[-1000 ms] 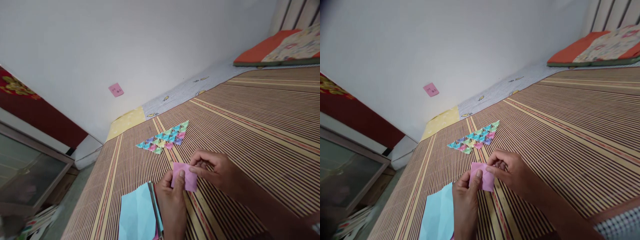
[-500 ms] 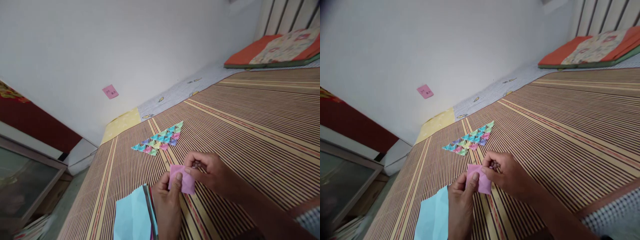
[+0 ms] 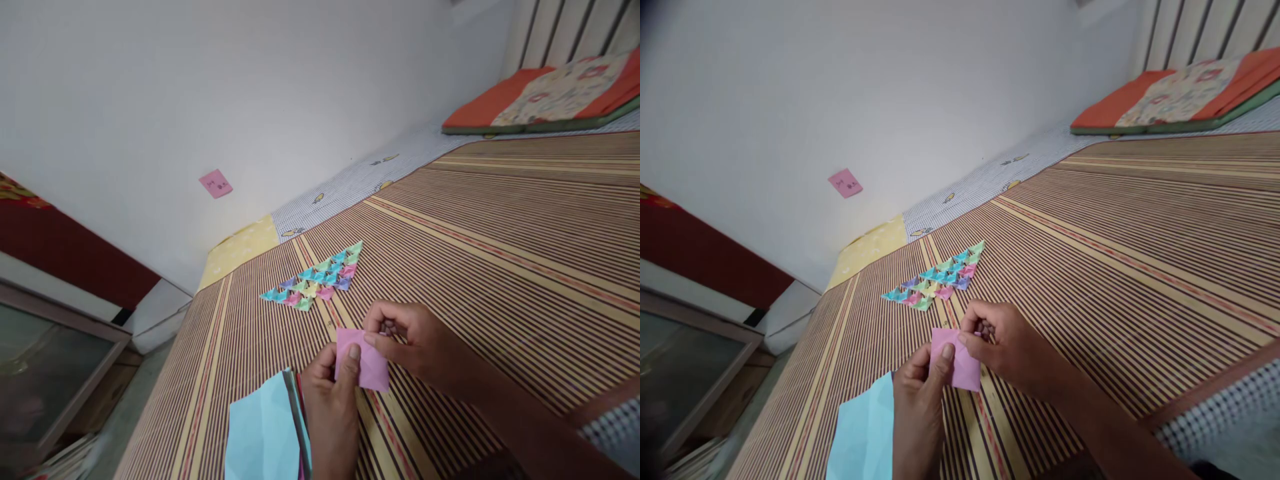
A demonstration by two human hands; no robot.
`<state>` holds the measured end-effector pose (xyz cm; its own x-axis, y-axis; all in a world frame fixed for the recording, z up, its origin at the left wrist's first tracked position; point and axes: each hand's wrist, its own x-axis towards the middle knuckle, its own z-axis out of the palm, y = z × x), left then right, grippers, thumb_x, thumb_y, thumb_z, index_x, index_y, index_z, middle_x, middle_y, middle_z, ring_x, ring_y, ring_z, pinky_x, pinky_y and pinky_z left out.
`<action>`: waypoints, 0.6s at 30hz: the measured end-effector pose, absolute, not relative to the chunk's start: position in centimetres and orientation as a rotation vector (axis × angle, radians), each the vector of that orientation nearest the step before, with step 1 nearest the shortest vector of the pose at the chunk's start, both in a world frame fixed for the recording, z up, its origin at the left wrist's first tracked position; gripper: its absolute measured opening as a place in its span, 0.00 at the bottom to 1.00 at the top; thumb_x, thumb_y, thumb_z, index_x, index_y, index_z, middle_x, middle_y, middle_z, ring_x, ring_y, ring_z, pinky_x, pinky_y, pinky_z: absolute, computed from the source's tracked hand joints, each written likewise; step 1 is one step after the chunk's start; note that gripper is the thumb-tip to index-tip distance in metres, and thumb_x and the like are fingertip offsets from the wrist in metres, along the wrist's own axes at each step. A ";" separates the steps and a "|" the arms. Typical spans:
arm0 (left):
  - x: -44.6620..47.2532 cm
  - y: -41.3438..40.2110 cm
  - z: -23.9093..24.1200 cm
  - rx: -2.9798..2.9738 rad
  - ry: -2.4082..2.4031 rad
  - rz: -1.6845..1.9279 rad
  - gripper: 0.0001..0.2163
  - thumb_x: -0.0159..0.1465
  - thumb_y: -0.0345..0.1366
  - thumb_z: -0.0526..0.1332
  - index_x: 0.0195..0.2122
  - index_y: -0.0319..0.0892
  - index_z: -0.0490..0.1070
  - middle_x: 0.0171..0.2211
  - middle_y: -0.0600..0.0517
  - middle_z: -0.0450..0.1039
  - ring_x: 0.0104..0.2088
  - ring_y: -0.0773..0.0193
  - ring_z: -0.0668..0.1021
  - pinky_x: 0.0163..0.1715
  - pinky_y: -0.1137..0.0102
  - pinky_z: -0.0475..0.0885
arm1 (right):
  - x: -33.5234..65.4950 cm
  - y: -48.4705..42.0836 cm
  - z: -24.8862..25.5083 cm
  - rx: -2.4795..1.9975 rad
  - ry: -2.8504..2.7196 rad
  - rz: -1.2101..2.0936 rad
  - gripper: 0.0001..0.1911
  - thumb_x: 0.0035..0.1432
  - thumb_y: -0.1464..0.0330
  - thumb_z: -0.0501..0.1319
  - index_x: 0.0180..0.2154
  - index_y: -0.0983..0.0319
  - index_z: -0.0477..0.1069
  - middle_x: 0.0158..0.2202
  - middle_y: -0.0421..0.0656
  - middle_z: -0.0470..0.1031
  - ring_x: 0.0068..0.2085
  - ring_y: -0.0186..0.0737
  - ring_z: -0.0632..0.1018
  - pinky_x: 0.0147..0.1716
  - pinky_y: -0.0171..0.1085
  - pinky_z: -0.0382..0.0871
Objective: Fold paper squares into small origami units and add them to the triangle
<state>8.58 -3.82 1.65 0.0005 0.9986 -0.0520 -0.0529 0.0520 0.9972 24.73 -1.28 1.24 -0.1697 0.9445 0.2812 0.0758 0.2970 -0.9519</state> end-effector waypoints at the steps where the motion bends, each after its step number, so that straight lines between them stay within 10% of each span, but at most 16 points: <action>1: 8.5 -3.8 1.6 1.126 1.191 1.181 0.15 0.60 0.47 0.69 0.28 0.39 0.75 0.25 0.53 0.70 0.26 0.65 0.71 0.27 0.73 0.67 | 24.7 -1.3 1.3 -0.979 -1.513 1.049 0.05 0.60 0.70 0.61 0.30 0.61 0.70 0.27 0.38 0.70 0.28 0.35 0.70 0.27 0.34 0.64; 12: 8.9 -4.1 1.8 1.096 1.236 1.266 0.14 0.60 0.45 0.69 0.36 0.39 0.80 0.26 0.52 0.74 0.29 0.63 0.75 0.30 0.72 0.70 | 23.8 -0.9 0.9 -0.841 -1.154 1.332 0.14 0.58 0.65 0.67 0.44 0.61 0.69 0.30 0.36 0.72 0.29 0.33 0.73 0.28 0.32 0.67; 18: 8.1 -3.8 1.0 1.092 1.274 1.366 0.14 0.60 0.46 0.69 0.35 0.40 0.80 0.28 0.51 0.76 0.30 0.62 0.76 0.31 0.72 0.72 | 22.8 -1.4 1.1 -0.810 -1.296 1.548 0.08 0.54 0.69 0.68 0.36 0.64 0.75 0.32 0.41 0.77 0.34 0.38 0.78 0.33 0.33 0.70</action>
